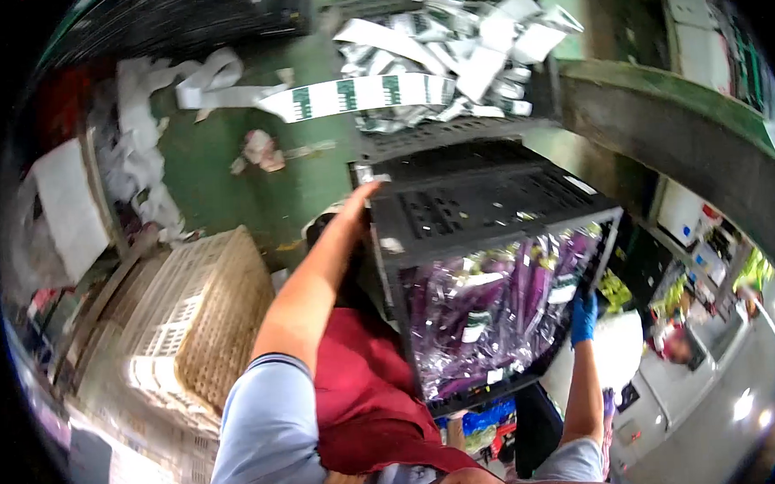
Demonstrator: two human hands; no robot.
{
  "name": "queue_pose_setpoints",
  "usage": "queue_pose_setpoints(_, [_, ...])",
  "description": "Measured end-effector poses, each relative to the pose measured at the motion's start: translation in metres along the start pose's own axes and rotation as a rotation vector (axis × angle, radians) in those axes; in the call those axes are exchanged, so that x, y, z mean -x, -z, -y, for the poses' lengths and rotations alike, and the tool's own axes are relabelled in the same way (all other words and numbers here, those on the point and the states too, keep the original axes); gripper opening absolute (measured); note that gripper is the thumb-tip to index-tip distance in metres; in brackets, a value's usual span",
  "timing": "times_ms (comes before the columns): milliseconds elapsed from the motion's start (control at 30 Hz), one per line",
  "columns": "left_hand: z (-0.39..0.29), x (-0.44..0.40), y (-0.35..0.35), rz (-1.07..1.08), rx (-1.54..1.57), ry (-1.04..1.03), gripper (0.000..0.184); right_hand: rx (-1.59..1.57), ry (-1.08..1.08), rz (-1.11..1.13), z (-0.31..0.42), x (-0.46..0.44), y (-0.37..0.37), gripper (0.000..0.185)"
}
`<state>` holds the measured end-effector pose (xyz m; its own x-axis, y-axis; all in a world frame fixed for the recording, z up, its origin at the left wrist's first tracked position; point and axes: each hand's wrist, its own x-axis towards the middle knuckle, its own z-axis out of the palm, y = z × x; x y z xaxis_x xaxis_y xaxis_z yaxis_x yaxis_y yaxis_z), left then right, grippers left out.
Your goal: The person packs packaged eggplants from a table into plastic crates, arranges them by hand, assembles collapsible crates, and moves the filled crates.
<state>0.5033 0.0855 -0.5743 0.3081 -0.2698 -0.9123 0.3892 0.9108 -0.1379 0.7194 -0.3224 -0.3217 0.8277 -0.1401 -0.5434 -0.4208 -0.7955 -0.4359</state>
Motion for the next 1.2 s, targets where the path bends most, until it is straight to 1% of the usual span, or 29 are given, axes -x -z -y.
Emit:
queue_pose_setpoints(67, [-0.007, 0.008, -0.008, 0.147, 0.092, -0.050, 0.042, -0.025, 0.073, -0.019, -0.048, -0.013, 0.008, 0.016])
queue_pose_setpoints(133, [-0.016, 0.022, -0.018, 0.131, 0.076, -0.040, 0.034, 0.047, 0.259, -0.175, -0.057, -0.018, -0.004, 0.014])
queue_pose_setpoints(167, [-0.016, 0.026, -0.017, 0.116, 0.082, -0.048, 0.035, 0.010, 0.172, -0.143, -0.035, -0.010, -0.007, 0.015])
queue_pose_setpoints(233, [-0.015, 0.030, -0.018, 0.104, 0.069, -0.062, 0.036, 0.058, 0.102, -0.098, -0.057, -0.011, -0.002, 0.018])
queue_pose_setpoints(267, [-0.015, 0.032, -0.026, 0.103, 0.070, -0.073, 0.036, 0.087, 0.075, -0.074, -0.054, -0.012, -0.001, 0.019])
queue_pose_setpoints(300, [-0.019, 0.050, -0.043, 0.053, 0.142, -0.018, 0.036, 0.118, 0.119, -0.123, -0.049, -0.009, -0.003, 0.020])
queue_pose_setpoints(333, [-0.018, 0.041, -0.038, 0.056, 0.064, -0.059, 0.036, 0.177, 0.110, -0.113, -0.051, -0.013, 0.001, 0.025])
queue_pose_setpoints(400, [-0.020, 0.041, -0.039, 0.035, -0.066, -0.124, 0.037, 0.323, 0.177, -0.237, -0.050, -0.016, -0.004, 0.033])
queue_pose_setpoints(433, [-0.021, 0.043, -0.043, -0.001, -0.140, -0.208, 0.037, 0.357, 0.147, -0.165, -0.046, -0.015, 0.000, 0.040])
queue_pose_setpoints(467, [-0.017, 0.008, -0.010, 0.014, -0.149, -0.122, 0.040, 0.318, 0.052, -0.131, -0.004, -0.002, -0.004, 0.042])
queue_pose_setpoints(500, [-0.021, 0.003, -0.003, -0.020, -0.193, -0.135, 0.040, 0.285, 0.136, -0.125, -0.007, -0.004, -0.002, 0.043])
queue_pose_setpoints(533, [-0.027, 0.008, -0.006, -0.050, -0.246, -0.155, 0.040, 0.343, 0.258, -0.232, -0.008, -0.002, -0.006, 0.036])
queue_pose_setpoints(567, [-0.035, 0.016, -0.014, -0.080, -0.305, -0.185, 0.040, 0.386, 0.140, -0.218, 0.006, 0.003, -0.005, 0.029])
queue_pose_setpoints(600, [-0.043, 0.024, -0.022, -0.105, -0.369, -0.215, 0.040, 0.303, 0.185, -0.225, 0.000, 0.000, -0.004, 0.026])
queue_pose_setpoints(633, [-0.051, 0.029, -0.029, -0.124, -0.430, -0.242, 0.040, 0.351, 0.209, -0.193, -0.002, 0.000, 0.000, 0.033])
queue_pose_setpoints(667, [-0.057, 0.034, -0.037, -0.141, -0.494, -0.270, 0.041, 0.273, 0.301, -0.218, -0.004, 0.002, 0.004, 0.043])
queue_pose_setpoints(700, [-0.063, 0.036, -0.043, -0.155, -0.554, -0.299, 0.041, 0.216, 0.450, -0.216, -0.013, 0.008, 0.009, 0.052])
queue_pose_setpoints(733, [-0.069, 0.036, -0.051, -0.164, -0.608, -0.325, 0.041, 0.242, 0.622, -0.293, -0.027, 0.014, 0.013, 0.054])
queue_pose_setpoints(767, [-0.072, 0.037, -0.061, -0.174, -0.665, -0.348, 0.041, 0.218, 0.612, -0.305, -0.034, 0.034, 0.022, 0.056])
queue_pose_setpoints(800, [-0.076, 0.037, -0.069, -0.183, -0.710, -0.374, 0.041, 0.157, 0.492, -0.375, -0.039, 0.060, 0.032, 0.054])
queue_pose_setpoints(833, [-0.079, 0.037, -0.078, -0.194, -0.753, -0.392, 0.041, 0.013, 0.354, -0.447, -0.052, 0.089, 0.041, 0.050])
queue_pose_setpoints(900, [-0.075, 0.041, -0.091, -0.224, -0.823, -0.415, 0.041, 0.017, 0.158, -0.701, -0.112, 0.149, 0.054, 0.047])
queue_pose_setpoints(933, [-0.069, 0.045, -0.095, -0.247, -0.845, -0.420, 0.041, -0.150, 0.024, -0.809, -0.144, 0.175, 0.050, 0.051])
queue_pose_setpoints(967, [-0.065, 0.047, -0.102, -0.256, -0.872, -0.425, 0.041, -0.053, -0.234, -0.852, -0.187, 0.206, 0.036, 0.054])
queue_pose_setpoints(1000, [-0.061, 0.049, -0.104, -0.266, -0.890, -0.429, 0.041, -0.195, -0.420, -0.858, -0.239, 0.230, 0.013, 0.061])
queue_pose_setpoints(1033, [-0.055, 0.048, -0.108, -0.273, -0.915, -0.427, 0.041, -0.120, -0.568, -0.780, -0.286, 0.248, -0.013, 0.062])
queue_pose_setpoints(1067, [-0.050, 0.048, -0.112, -0.279, -0.940, -0.420, 0.041, -0.391, -0.687, -0.613, -0.287, 0.253, -0.014, 0.053])
queue_pose_setpoints(1133, [-0.039, 0.045, -0.118, -0.292, -0.995, -0.412, 0.042, -1.169, -0.918, -0.377, -0.291, 0.252, -0.021, 0.039])
queue_pose_setpoints(1200, [-0.029, 0.043, -0.122, -0.292, -1.032, -0.407, 0.042, -0.768, -0.784, -0.488, -0.290, 0.239, -0.030, 0.030])
